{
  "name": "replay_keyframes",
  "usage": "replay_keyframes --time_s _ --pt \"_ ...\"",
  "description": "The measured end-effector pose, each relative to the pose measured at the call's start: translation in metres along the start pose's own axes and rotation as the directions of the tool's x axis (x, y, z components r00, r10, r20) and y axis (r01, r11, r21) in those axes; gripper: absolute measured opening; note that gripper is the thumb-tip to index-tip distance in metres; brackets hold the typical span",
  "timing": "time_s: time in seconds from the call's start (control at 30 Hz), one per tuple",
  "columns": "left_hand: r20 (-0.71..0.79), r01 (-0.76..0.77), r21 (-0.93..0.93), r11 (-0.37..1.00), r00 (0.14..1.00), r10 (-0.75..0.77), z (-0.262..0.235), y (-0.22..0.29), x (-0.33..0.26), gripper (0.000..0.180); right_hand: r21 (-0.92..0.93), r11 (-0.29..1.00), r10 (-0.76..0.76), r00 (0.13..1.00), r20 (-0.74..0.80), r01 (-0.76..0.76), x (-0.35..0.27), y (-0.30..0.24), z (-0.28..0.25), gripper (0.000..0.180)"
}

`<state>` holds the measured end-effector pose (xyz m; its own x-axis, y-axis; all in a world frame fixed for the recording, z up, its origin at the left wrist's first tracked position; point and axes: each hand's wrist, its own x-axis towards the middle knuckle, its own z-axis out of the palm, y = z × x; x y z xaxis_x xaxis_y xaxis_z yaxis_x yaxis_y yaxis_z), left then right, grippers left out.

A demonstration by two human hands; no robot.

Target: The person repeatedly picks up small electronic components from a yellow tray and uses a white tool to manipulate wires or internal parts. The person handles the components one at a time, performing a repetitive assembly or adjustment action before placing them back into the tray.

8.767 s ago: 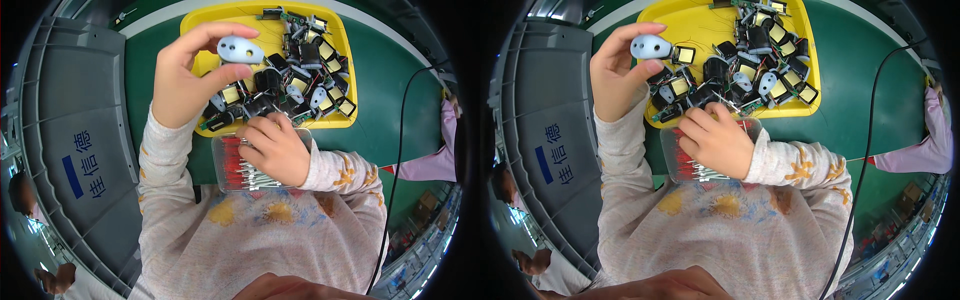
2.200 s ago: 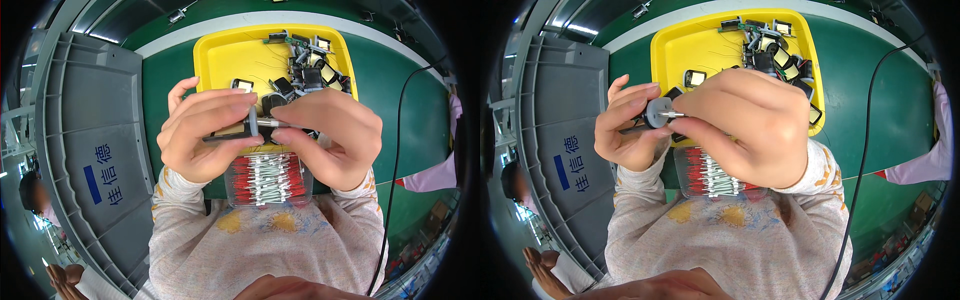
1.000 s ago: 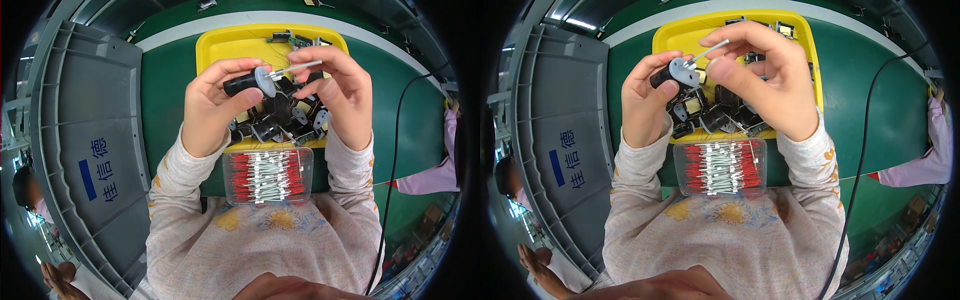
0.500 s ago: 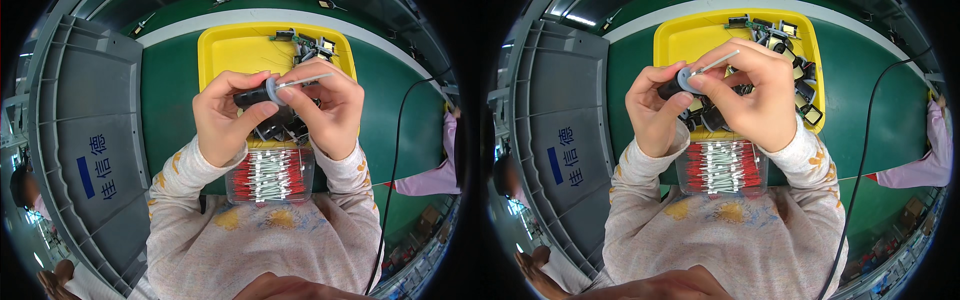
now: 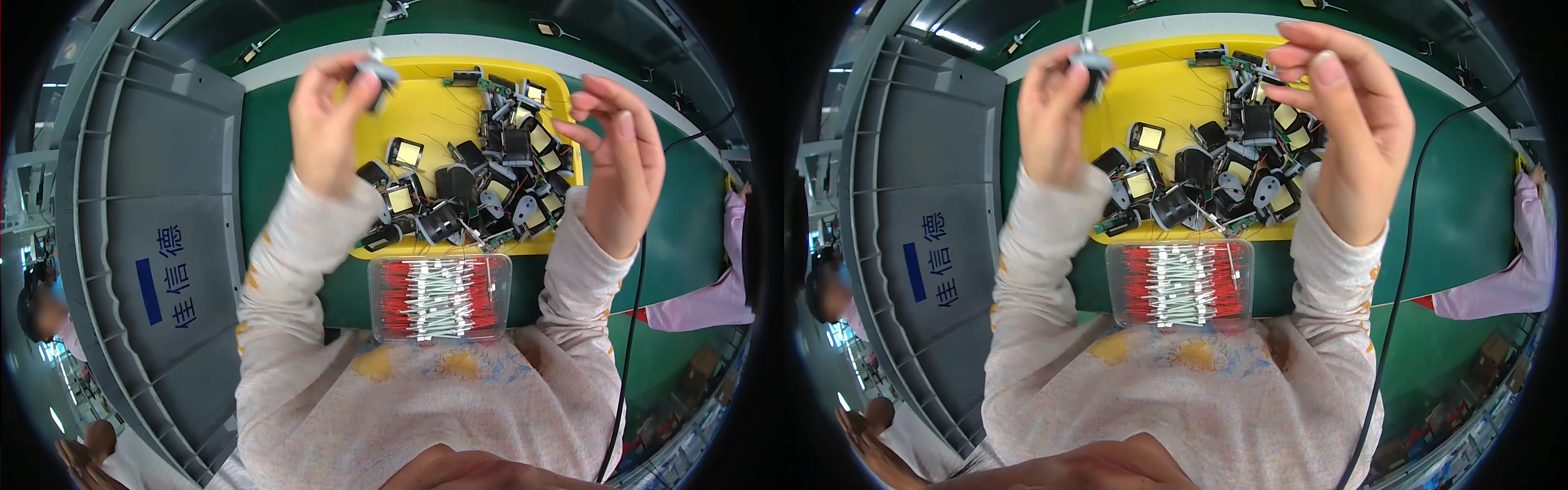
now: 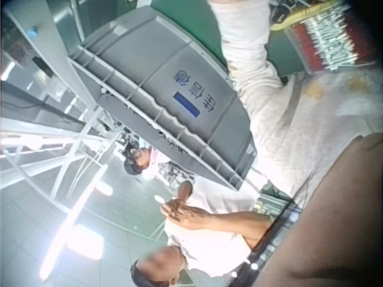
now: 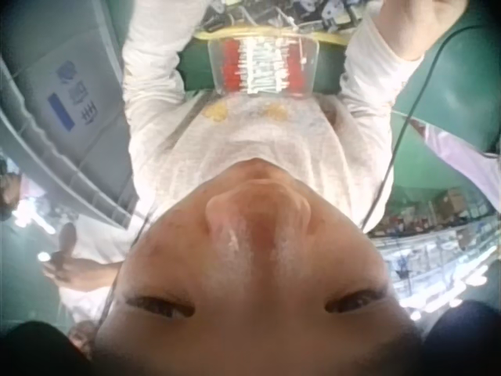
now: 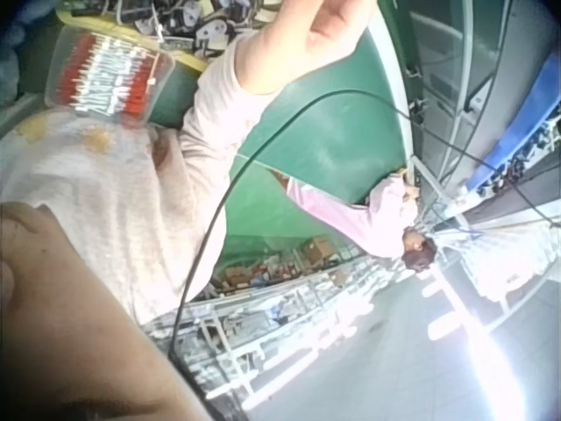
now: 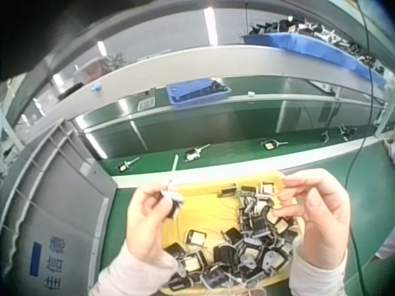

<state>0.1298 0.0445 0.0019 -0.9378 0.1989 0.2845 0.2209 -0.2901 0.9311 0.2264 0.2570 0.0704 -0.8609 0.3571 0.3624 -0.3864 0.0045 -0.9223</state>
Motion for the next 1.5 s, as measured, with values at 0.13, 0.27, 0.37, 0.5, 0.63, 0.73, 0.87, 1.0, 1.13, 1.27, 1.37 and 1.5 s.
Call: replay_keyframes --time_s 0.13,0.27,0.37,0.5,0.63,0.73,0.87,1.0,1.13,1.27,1.37,1.5 --pt "-0.089 0.232 0.274 0.933 0.972 -0.216 -0.044 -0.032 0.104 0.021 -0.141 0.987 -0.084 0.996 -0.018 0.081 -0.012 -0.01 -0.016 0.032" --pt "-0.203 0.308 0.603 0.736 0.951 -0.232 -0.128 -0.099 0.185 0.024 -0.103 0.991 -0.074 0.994 0.086 0.083 -0.017 -0.01 -0.02 0.032" --pt "-0.312 0.391 0.835 0.387 0.916 -0.253 -0.118 -0.116 0.199 0.034 -0.165 0.985 -0.042 0.995 0.092 0.057 -0.02 -0.009 -0.03 0.032" --pt "-0.17 0.174 0.969 -0.177 0.985 0.035 -0.057 -0.069 0.162 0.038 -0.134 0.99 -0.049 0.999 0.012 0.05 -0.026 -0.007 -0.037 0.029" --pt "0.458 -0.374 0.87 0.32 0.855 -0.245 -0.029 -0.035 0.138 0.018 -0.177 0.982 -0.065 0.998 -0.013 0.062 -0.035 -0.003 -0.04 0.029" --pt "0.487 -0.582 0.806 0.107 0.551 -0.678 0.0 -0.014 0.083 0.029 -0.142 0.989 -0.043 0.998 0.036 0.047 -0.042 -0.001 -0.036 0.03" --pt "0.459 -0.55 0.835 0.019 0.678 -0.574 -0.006 -0.02 0.022 0.034 -0.295 0.953 0.015 0.962 0.272 0.068 -0.047 -0.008 -0.025 0.029" --pt "0.37 -0.296 0.926 0.235 0.838 -0.402 -0.015 -0.006 0.015 0.026 -0.409 0.89 0.055 0.845 0.531 0.199 -0.063 -0.002 -0.015 0.021" --pt "0.293 0.052 0.546 0.836 0.923 -0.248 -0.022 0.018 0.012 0.021 -0.437 0.807 0.082 0.659 0.748 0.397 -0.089 0.012 -0.006 0.015" --pt "0.249 0.15 0.318 0.936 0.94 -0.235 -0.014 0.031 -0.005 0.024 -0.476 0.727 0.161 0.55 0.819 0.495 -0.118 0.017 0.007 0.012" --pt "0.288 0.05 0.25 0.967 0.95 -0.123 -0.01 0.029 -0.016 0.024 -0.496 0.656 0.179 0.521 0.835 0.569 -0.131 0.02 0.015 0.01" --pt "0.284 0.109 0.143 0.984 0.947 -0.147 -0.006 0.025 -0.029 0.028 -0.464 0.654 0.176 0.476 0.862 0.598 -0.138 0.024 0.023 0.012"
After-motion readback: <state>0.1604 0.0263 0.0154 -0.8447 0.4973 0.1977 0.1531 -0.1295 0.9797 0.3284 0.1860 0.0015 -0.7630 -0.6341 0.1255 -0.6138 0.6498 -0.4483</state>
